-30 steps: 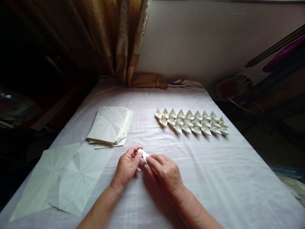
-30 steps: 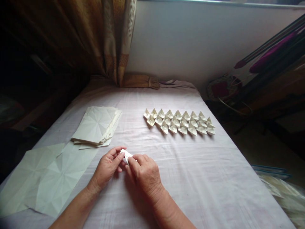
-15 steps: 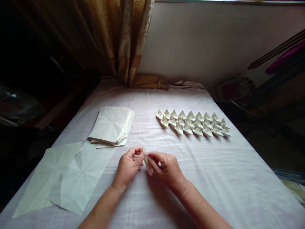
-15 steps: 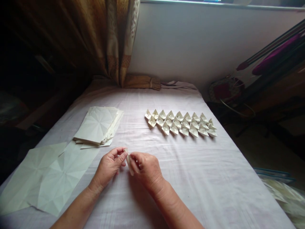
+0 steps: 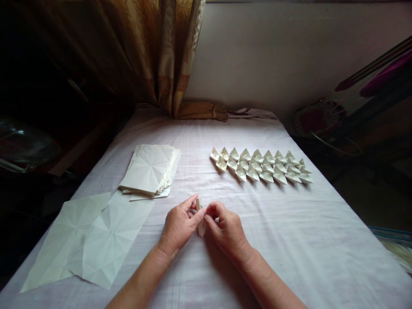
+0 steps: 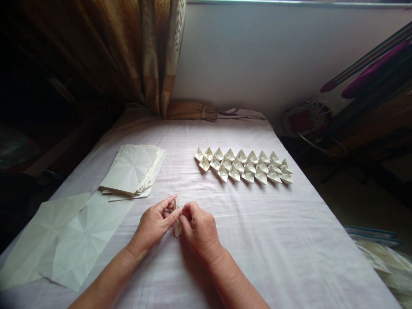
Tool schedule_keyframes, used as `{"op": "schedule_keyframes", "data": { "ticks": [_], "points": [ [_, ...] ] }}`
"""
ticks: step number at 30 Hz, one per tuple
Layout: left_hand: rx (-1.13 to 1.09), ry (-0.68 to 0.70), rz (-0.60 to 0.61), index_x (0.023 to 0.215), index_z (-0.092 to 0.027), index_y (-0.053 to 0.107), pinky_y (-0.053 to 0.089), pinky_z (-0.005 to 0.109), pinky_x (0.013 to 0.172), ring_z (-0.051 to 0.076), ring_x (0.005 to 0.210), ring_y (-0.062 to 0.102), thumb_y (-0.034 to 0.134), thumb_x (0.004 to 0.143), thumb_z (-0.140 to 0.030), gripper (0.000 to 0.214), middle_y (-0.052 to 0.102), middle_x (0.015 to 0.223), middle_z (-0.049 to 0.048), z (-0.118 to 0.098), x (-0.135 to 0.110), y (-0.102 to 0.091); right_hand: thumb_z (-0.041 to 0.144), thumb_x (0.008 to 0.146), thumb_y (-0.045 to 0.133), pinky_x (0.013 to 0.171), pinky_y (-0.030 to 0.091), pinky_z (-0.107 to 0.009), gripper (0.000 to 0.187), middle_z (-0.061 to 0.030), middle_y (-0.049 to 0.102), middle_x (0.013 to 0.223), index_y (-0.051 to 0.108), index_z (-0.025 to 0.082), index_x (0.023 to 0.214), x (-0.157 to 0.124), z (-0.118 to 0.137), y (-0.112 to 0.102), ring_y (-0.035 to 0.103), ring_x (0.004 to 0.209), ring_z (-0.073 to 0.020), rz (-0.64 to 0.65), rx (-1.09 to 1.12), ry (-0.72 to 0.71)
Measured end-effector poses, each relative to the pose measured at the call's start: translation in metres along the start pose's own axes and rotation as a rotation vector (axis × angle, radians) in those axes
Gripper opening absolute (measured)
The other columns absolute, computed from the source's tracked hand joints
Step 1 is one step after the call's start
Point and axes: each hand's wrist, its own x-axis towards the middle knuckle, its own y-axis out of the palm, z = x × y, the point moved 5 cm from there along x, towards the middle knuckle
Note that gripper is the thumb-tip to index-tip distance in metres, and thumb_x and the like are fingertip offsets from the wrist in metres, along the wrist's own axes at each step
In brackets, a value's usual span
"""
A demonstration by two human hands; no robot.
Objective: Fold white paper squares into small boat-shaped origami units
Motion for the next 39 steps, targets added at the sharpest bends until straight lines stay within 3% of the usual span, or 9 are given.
{"op": "schedule_keyframes", "data": {
  "ticks": [7,14,17,20,24,27,30,34,39],
  "points": [
    [0.195,0.096,0.057,0.127,-0.019,0.064,0.052,0.025,0.067,0.016,0.062,0.066,0.054,0.082,-0.022,0.046,0.074,0.078,0.0008,-0.011,0.003,0.010,0.026,0.083,0.054,0.057,0.043,-0.024,0.005,0.0022,0.065,0.069,0.054,0.023,0.086,-0.007,-0.011,-0.008,0.061,0.058,-0.0146,-0.010,-0.068,0.086],
    [0.451,0.559,-0.171,0.128,-0.018,0.056,0.053,0.038,0.091,0.023,0.102,0.064,0.055,0.087,-0.015,0.041,0.067,0.114,0.0106,-0.019,-0.006,0.020,0.022,0.083,0.056,0.074,0.041,-0.033,0.008,-0.0040,0.066,0.080,0.060,0.021,0.090,-0.006,-0.014,-0.017,0.058,0.078,-0.0212,-0.111,-0.313,-0.071],
    [0.494,0.677,-0.128,0.109,-0.021,0.066,0.051,0.040,0.095,0.023,0.111,0.059,0.054,0.090,-0.015,0.023,0.066,0.120,0.0086,-0.017,-0.012,0.020,0.022,0.082,0.058,0.087,0.040,-0.039,0.018,-0.0093,0.067,0.104,0.062,0.020,0.099,-0.008,-0.017,-0.015,0.058,0.099,-0.0259,-0.125,-0.374,-0.059],
    [0.533,0.772,-0.035,0.112,-0.021,0.067,0.050,0.041,0.097,0.025,0.116,0.057,0.054,0.092,-0.015,0.025,0.069,0.120,0.0059,-0.016,-0.016,0.020,0.025,0.083,0.058,0.100,0.036,-0.048,0.029,-0.0145,0.057,0.130,0.062,0.020,0.112,-0.008,-0.019,-0.013,0.045,0.126,-0.0326,-0.105,-0.468,-0.028],
    [0.587,0.808,0.020,0.125,-0.022,0.062,0.047,0.044,0.096,0.026,0.118,0.056,0.050,0.094,-0.016,0.034,0.069,0.123,0.0045,-0.014,-0.017,0.020,0.026,0.084,0.058,0.105,0.032,-0.054,0.032,-0.0157,0.049,0.140,0.062,0.022,0.116,-0.003,-0.021,-0.010,0.034,0.137,-0.0352,-0.013,-0.500,0.004],
    [0.572,0.812,0.022,0.124,-0.022,0.062,0.045,0.044,0.099,0.025,0.119,0.055,0.048,0.094,-0.016,0.033,0.068,0.124,0.0034,-0.014,-0.019,0.020,0.022,0.081,0.060,0.106,0.032,-0.055,0.031,-0.0146,0.048,0.141,0.064,0.023,0.111,0.004,-0.023,-0.010,0.033,0.138,-0.0357,0.044,-0.482,0.021],
    [0.548,0.782,0.028,0.122,-0.020,0.063,0.041,0.045,0.102,0.027,0.121,0.053,0.055,0.093,-0.029,0.032,0.067,0.126,0.0055,-0.016,-0.023,0.020,0.015,0.080,0.056,0.105,0.032,-0.055,0.027,-0.0130,0.051,0.139,0.066,0.023,0.104,0.014,-0.028,-0.011,0.035,0.137,-0.0343,0.080,-0.459,0.024],
    [0.580,0.736,0.052,0.122,-0.021,0.062,0.038,0.048,0.103,0.029,0.118,0.053,0.066,0.084,-0.047,0.046,0.065,0.124,0.0088,-0.024,-0.026,0.025,0.009,0.083,0.048,0.104,0.034,-0.052,0.027,-0.0101,0.055,0.135,0.068,0.023,0.094,0.026,-0.037,-0.009,0.040,0.134,-0.0307,0.077,-0.419,-0.012],
    [0.722,0.722,0.057,0.122,-0.026,0.061,0.036,0.050,0.102,0.027,0.105,0.055,0.070,0.081,-0.048,0.048,0.063,0.113,0.0068,-0.039,-0.019,0.033,0.005,0.079,0.046,0.105,0.034,-0.052,0.031,-0.0102,0.058,0.132,0.069,0.022,0.090,0.029,-0.046,-0.009,0.043,0.132,-0.0294,0.024,-0.352,-0.086]
  ]
}}
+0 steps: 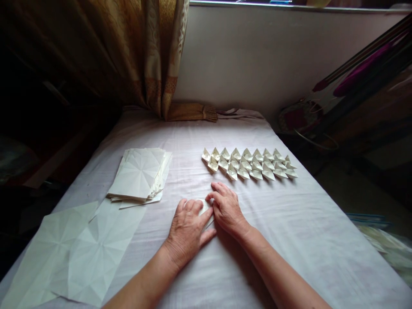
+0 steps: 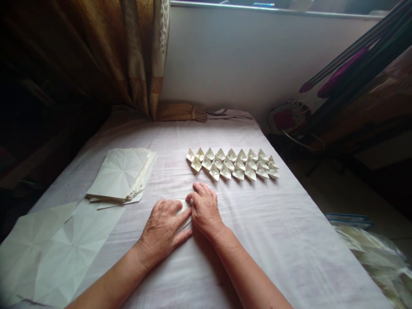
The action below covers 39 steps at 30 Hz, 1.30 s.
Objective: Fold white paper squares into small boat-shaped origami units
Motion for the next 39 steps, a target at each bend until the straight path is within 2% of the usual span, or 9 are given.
{"op": "schedule_keyframes", "data": {
  "ticks": [4,11,14,18,25,28,32,35,39],
  "points": [
    [0.090,0.045,0.015,0.115,-0.025,0.062,0.032,0.051,0.104,0.026,0.100,0.055,0.068,0.083,-0.049,0.040,0.063,0.103,0.0054,-0.001,0.007,-0.002,0.005,0.080,0.044,0.105,0.036,-0.049,0.031,-0.0099,0.060,0.129,0.068,0.022,0.090,-0.005,-0.004,-0.005,0.047,0.129,-0.0265,-0.072,0.043,-0.027],
    [0.108,0.181,0.003,0.099,-0.024,0.061,0.028,0.048,0.107,0.024,0.109,0.055,0.065,0.087,-0.035,0.017,0.065,0.108,0.0023,0.010,-0.002,-0.010,0.007,0.082,0.047,0.102,0.039,-0.050,0.028,-0.0108,0.063,0.127,0.069,0.022,0.092,-0.012,-0.002,-0.012,0.049,0.127,-0.0281,-0.078,0.043,-0.047],
    [0.106,0.210,-0.044,0.101,-0.021,0.060,0.038,0.041,0.097,0.021,0.098,0.060,0.058,0.091,-0.024,0.011,0.067,0.101,0.0024,0.016,-0.009,-0.011,0.011,0.083,0.052,0.102,0.039,-0.051,0.023,-0.0107,0.063,0.126,0.068,0.022,0.093,-0.015,0.004,-0.015,0.050,0.126,-0.0291,-0.068,0.044,-0.081],
    [0.114,0.216,-0.135,0.106,-0.017,0.058,0.046,0.036,0.084,0.020,0.087,0.063,0.047,0.095,-0.011,0.017,0.069,0.095,0.0043,0.023,-0.016,-0.009,0.013,0.082,0.057,0.102,0.039,-0.050,0.020,-0.0102,0.064,0.126,0.068,0.023,0.094,-0.022,0.011,-0.017,0.051,0.126,-0.0291,-0.055,0.076,-0.126],
    [0.025,0.144,-0.214,0.097,-0.018,0.063,0.051,0.030,0.070,0.017,0.073,0.066,0.040,0.101,-0.020,0.023,0.071,0.083,0.0035,0.032,-0.015,-0.013,0.011,0.077,0.061,0.105,0.037,-0.050,0.032,-0.0120,0.058,0.134,0.068,0.023,0.106,-0.025,0.018,-0.012,0.048,0.129,-0.0295,-0.017,0.092,-0.186],
    [-0.041,0.120,-0.264,0.096,-0.019,0.064,0.053,0.028,0.070,0.016,0.071,0.067,0.042,0.101,-0.025,0.024,0.073,0.083,0.0030,0.035,-0.015,-0.017,0.017,0.079,0.066,0.104,0.038,-0.050,0.028,-0.0122,0.058,0.135,0.070,0.024,0.105,-0.019,0.023,-0.010,0.047,0.130,-0.0305,-0.004,0.072,-0.213],
    [-0.102,0.137,-0.271,0.098,-0.019,0.065,0.055,0.029,0.076,0.016,0.079,0.069,0.043,0.100,-0.021,0.023,0.074,0.090,0.0038,0.034,-0.022,-0.017,0.025,0.085,0.066,0.101,0.039,-0.049,0.008,-0.0082,0.063,0.130,0.074,0.026,0.086,-0.015,0.030,-0.007,0.050,0.127,-0.0296,0.004,0.018,-0.249],
    [-0.091,0.136,-0.235,0.105,-0.018,0.066,0.054,0.035,0.090,0.020,0.096,0.067,0.047,0.098,-0.021,0.021,0.073,0.101,0.0065,0.029,-0.032,-0.016,0.026,0.088,0.064,0.102,0.038,-0.047,0.013,-0.0064,0.065,0.127,0.073,0.026,0.079,-0.016,0.033,-0.007,0.051,0.125,-0.0282,0.004,0.003,-0.278],
    [-0.057,0.089,-0.163,0.113,-0.016,0.065,0.053,0.038,0.092,0.023,0.101,0.064,0.049,0.096,-0.021,0.024,0.070,0.105,0.0092,0.025,-0.043,-0.013,0.025,0.087,0.065,0.101,0.038,-0.047,0.010,-0.0070,0.065,0.127,0.073,0.025,0.082,-0.018,0.031,-0.006,0.051,0.125,-0.0284,0.020,0.021,-0.275]
  ]
}}
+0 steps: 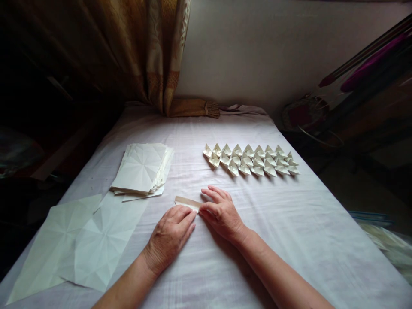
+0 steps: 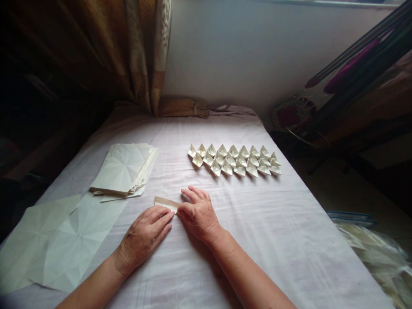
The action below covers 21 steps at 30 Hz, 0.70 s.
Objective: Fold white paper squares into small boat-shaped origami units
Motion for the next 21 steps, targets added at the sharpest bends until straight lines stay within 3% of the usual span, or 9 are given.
{"op": "schedule_keyframes", "data": {
  "ticks": [12,21],
  "points": [
    [0.019,0.025,0.003,0.116,-0.016,0.064,0.052,0.038,0.095,0.023,0.104,0.062,0.048,0.095,-0.019,0.026,0.069,0.109,0.0090,-0.0019,-0.0046,0.0021,0.017,0.081,0.063,0.105,0.033,-0.052,0.008,-0.0072,0.065,0.127,0.067,0.023,0.080,0.0064,0.0047,0.0050,0.048,0.129,-0.0295,0.055,0.087,0.233],
    [0.000,0.005,0.046,0.116,-0.019,0.063,0.051,0.038,0.093,0.022,0.103,0.061,0.049,0.095,-0.018,0.026,0.067,0.106,0.0078,-0.0022,-0.0003,0.0045,0.017,0.079,0.060,0.107,0.032,-0.052,0.009,-0.0077,0.064,0.129,0.065,0.023,0.082,0.0043,0.0037,0.0069,0.046,0.131,-0.0294,0.014,0.107,0.276]
  ]
}}
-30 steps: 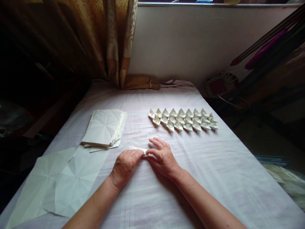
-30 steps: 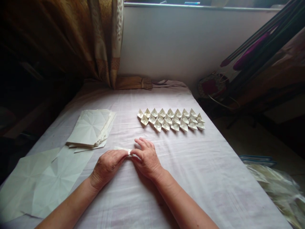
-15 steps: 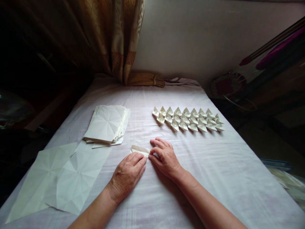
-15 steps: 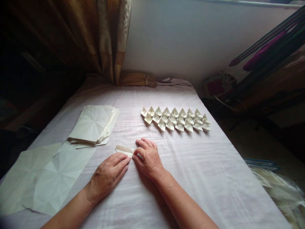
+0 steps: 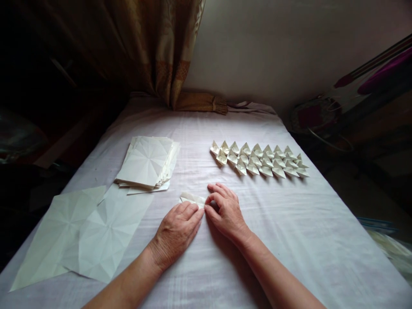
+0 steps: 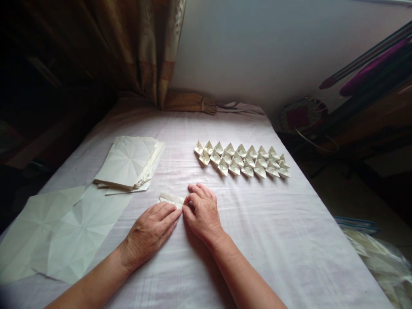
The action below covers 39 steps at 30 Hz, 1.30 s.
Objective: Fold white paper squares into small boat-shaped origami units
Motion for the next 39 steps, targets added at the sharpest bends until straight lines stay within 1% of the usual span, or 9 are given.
{"op": "schedule_keyframes", "data": {
  "ticks": [9,15,18,23,25,28,32,35,39],
  "points": [
    [-0.006,-0.009,0.039,0.113,-0.018,0.064,0.050,0.038,0.091,0.022,0.101,0.059,0.050,0.094,-0.019,0.023,0.066,0.104,0.0075,0.001,0.001,0.000,0.015,0.080,0.055,0.106,0.033,-0.052,0.012,-0.0072,0.066,0.125,0.064,0.023,0.082,0.000,-0.004,0.003,0.047,0.130,-0.0289,-0.044,0.015,-0.016],
    [-0.006,-0.005,0.014,0.113,-0.018,0.064,0.051,0.039,0.091,0.022,0.100,0.060,0.051,0.094,-0.019,0.023,0.066,0.104,0.0081,0.000,0.002,0.000,0.002,0.076,0.044,0.097,0.042,-0.042,0.031,-0.0061,0.068,0.113,0.066,0.023,0.082,-0.018,0.002,-0.012,0.055,0.113,-0.0238,-0.223,0.029,-0.130],
    [-0.013,-0.001,-0.010,0.114,-0.016,0.064,0.052,0.039,0.091,0.022,0.100,0.060,0.051,0.093,-0.017,0.025,0.067,0.103,0.0081,-0.001,0.002,0.000,0.008,0.085,0.048,0.082,0.045,-0.036,0.028,-0.0060,0.068,0.098,0.069,0.023,0.098,-0.030,0.014,-0.009,0.057,0.091,-0.0219,-0.141,-0.081,-0.165],
    [-0.084,0.013,-0.022,0.118,-0.018,0.063,0.052,0.037,0.094,0.021,0.101,0.061,0.049,0.093,-0.016,0.029,0.067,0.106,0.0079,0.007,0.000,-0.004,0.017,0.091,0.051,0.075,0.041,-0.036,0.021,-0.0071,0.067,0.095,0.068,0.023,0.102,-0.034,0.031,-0.001,0.056,0.087,-0.0233,-0.035,-0.292,-0.128],
    [-0.126,0.018,-0.035,0.116,-0.019,0.063,0.053,0.034,0.095,0.020,0.103,0.061,0.049,0.093,-0.018,0.027,0.068,0.109,0.0080,0.018,-0.005,-0.009,0.022,0.090,0.056,0.074,0.041,-0.037,0.015,-0.0080,0.066,0.096,0.068,0.022,0.099,-0.033,0.037,0.001,0.056,0.087,-0.0245,-0.001,-0.346,-0.109],
    [-0.048,-0.067,-0.077,0.122,-0.017,0.060,0.048,0.043,0.104,0.024,0.120,0.056,0.048,0.092,-0.019,0.032,0.063,0.126,0.0110,0.045,-0.015,-0.016,0.034,0.085,0.065,0.074,0.042,-0.039,0.018,-0.0103,0.065,0.096,0.066,0.019,0.094,-0.030,0.045,0.005,0.056,0.087,-0.0274,0.057,-0.423,-0.062],
    [0.023,-0.099,-0.064,0.128,-0.016,0.056,0.046,0.045,0.105,0.024,0.121,0.055,0.043,0.085,-0.007,0.046,0.066,0.123,0.0091,0.068,-0.021,-0.015,0.046,0.078,0.074,0.072,0.044,-0.041,0.034,-0.0129,0.065,0.097,0.065,0.017,0.092,-0.028,0.054,0.012,0.057,0.086,-0.0289,0.043,-0.466,-0.009],
    [-0.020,-0.096,-0.058,0.127,-0.016,0.056,0.043,0.046,0.107,0.023,0.116,0.057,0.045,0.078,-0.002,0.052,0.068,0.118,0.0078,0.068,-0.017,-0.011,0.047,0.077,0.075,0.073,0.044,-0.040,0.035,-0.0136,0.066,0.097,0.064,0.017,0.091,-0.026,0.058,0.017,0.057,0.086,-0.0285,-0.004,-0.478,-0.015],
    [-0.135,-0.128,-0.084,0.125,-0.020,0.057,0.046,0.044,0.102,0.021,0.107,0.060,0.046,0.078,-0.001,0.052,0.068,0.113,0.0062,0.062,-0.011,-0.009,0.041,0.081,0.072,0.072,0.044,-0.037,0.027,-0.0114,0.066,0.094,0.064,0.017,0.090,-0.024,0.057,0.021,0.057,0.085,-0.0260,-0.015,-0.494,-0.017]
  ]
}}
